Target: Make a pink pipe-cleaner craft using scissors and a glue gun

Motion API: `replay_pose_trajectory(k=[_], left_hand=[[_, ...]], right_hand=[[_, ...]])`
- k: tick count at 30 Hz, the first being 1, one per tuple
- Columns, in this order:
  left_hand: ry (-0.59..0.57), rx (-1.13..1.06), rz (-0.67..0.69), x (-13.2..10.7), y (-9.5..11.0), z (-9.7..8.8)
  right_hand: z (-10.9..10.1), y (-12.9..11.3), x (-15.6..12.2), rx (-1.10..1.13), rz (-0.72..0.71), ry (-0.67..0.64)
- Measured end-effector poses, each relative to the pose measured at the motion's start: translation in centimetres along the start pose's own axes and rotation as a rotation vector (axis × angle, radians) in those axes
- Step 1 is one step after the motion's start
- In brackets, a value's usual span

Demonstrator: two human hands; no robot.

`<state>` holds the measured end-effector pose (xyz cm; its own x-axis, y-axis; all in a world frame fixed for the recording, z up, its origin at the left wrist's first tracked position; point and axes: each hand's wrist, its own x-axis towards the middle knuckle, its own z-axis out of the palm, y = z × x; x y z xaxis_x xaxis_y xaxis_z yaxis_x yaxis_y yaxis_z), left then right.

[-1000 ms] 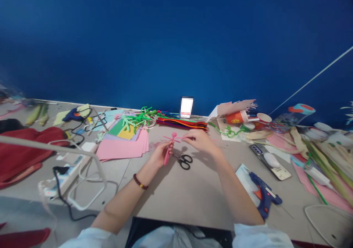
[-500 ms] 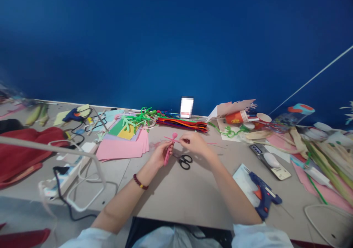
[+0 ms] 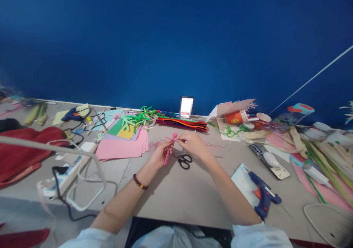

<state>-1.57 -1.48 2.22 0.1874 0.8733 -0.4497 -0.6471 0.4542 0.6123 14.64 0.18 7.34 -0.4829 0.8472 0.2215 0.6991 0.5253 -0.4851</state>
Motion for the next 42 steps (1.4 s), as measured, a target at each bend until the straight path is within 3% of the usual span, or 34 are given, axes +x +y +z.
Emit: replay_pose_trajectory(k=[14,42], left_hand=[[-0.054,0.088,0.120,-0.37,-0.29,0.40],[0.065,0.260,0.307,-0.09,-0.84,0.21]], right_hand=[[-0.45,-0.20,-0.04,-0.104,0.034,0.020],[0.15,-0.72,-0.03,-0.037,0.075,0.011]])
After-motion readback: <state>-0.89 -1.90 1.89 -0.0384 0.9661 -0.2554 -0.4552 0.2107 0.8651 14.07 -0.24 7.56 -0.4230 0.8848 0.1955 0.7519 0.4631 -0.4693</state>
